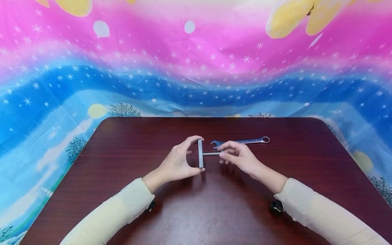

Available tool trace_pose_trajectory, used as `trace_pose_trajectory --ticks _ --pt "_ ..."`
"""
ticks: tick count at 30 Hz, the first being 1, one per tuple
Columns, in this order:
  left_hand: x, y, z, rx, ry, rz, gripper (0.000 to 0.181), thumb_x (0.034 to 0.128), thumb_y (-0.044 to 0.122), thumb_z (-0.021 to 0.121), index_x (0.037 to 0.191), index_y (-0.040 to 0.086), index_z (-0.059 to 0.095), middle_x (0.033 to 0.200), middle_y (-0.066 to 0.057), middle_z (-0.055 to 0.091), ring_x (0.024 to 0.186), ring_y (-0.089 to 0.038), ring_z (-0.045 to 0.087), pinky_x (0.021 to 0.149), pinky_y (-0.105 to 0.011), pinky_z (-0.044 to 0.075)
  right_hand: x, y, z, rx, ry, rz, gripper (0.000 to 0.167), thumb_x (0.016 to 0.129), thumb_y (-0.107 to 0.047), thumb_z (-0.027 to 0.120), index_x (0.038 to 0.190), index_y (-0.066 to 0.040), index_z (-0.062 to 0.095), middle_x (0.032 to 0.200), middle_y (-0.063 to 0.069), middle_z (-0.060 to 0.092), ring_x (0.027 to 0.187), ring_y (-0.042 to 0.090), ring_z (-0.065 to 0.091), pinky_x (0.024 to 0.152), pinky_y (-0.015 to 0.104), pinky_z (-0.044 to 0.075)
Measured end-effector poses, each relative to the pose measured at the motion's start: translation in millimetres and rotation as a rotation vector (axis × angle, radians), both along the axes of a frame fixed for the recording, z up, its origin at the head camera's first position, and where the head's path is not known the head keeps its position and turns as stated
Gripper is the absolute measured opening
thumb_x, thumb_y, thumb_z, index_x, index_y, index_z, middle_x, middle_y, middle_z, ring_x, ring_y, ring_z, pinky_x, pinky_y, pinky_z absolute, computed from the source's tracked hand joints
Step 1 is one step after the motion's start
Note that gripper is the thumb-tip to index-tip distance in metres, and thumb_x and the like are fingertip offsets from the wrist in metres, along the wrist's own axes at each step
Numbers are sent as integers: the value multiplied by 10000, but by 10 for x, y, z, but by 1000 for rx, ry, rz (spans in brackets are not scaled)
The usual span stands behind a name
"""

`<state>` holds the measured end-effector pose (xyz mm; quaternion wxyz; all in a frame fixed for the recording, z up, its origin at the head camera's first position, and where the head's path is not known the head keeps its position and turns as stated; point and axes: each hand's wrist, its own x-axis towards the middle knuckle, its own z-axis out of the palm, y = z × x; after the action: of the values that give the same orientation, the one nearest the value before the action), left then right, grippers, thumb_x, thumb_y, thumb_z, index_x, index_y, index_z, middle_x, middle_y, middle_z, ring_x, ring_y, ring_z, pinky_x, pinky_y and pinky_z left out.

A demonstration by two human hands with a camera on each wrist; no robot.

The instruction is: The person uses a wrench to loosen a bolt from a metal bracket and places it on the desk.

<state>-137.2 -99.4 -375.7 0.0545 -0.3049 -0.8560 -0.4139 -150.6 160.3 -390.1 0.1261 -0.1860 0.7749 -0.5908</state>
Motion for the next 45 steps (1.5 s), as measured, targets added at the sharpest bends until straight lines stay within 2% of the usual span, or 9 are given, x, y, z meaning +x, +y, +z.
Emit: trace_pose_trajectory --ticks 4,7,11,15,23,27,34,40,45 --pt "-1 -2 -2 -5 8 -3 896 677 197 911 1421 191 412 1388 10 564 1216 -138 596 931 -350 580 -15 -9 15 24 -2 -17 216 1000 -176 592 1132 -13 647 768 49 703 736 371 617 615 353 540" --pt "-3 -2 2 -9 11 -7 889 683 202 908 1420 190 412 1385 7 564 1208 -140 601 930 -350 581 -20 -16 11 18 8 -20 225 1007 -161 576 1128 17 642 767 73 699 719 335 618 598 336 526" --pt "-8 -5 14 -6 8 -7 885 683 196 906 1419 185 415 1383 7 564 1210 -141 600 934 -347 579 -15 -25 6 12 82 -11 253 953 -55 632 1179 56 606 938 160 698 773 229 635 682 277 545" --pt "-18 -11 26 3 3 -2 890 682 193 906 1422 189 412 1391 14 559 1231 -135 586 940 -341 575 -17 -34 16 35 177 -14 335 883 1 702 1200 29 596 1086 203 665 819 134 610 745 226 531" --pt "-7 -16 20 8 -3 -3 896 675 184 912 1420 197 414 1391 20 560 1223 -132 589 944 -349 574 -20 -4 46 15 36 -3 249 978 -101 613 1165 63 618 856 198 709 755 290 659 683 348 582" --pt "-2 -9 17 15 -5 -4 894 680 175 909 1422 202 411 1391 17 560 1222 -138 589 941 -359 576 -19 -4 48 13 38 -33 236 985 -126 609 1138 52 630 824 159 707 745 279 649 673 333 575" --pt "-9 -20 25 3 -6 11 891 686 192 905 1425 204 408 1395 17 554 1230 -141 584 941 -356 576 -4 -35 46 52 167 -29 266 882 4 700 1142 2 643 1050 179 656 791 113 606 686 226 527" --pt "-9 -28 24 5 11 -4 894 681 195 905 1425 190 411 1405 17 552 1243 -135 579 934 -344 578 8 -23 71 25 45 4 240 968 -87 622 1184 17 629 885 168 711 775 277 654 679 316 566" --pt "-7 -23 13 13 8 -11 898 675 192 909 1423 188 414 1401 17 554 1244 -133 576 932 -370 581 -10 -18 57 34 37 -7 286 1034 -180 525 1179 45 627 776 60 708 712 311 620 605 324 528"
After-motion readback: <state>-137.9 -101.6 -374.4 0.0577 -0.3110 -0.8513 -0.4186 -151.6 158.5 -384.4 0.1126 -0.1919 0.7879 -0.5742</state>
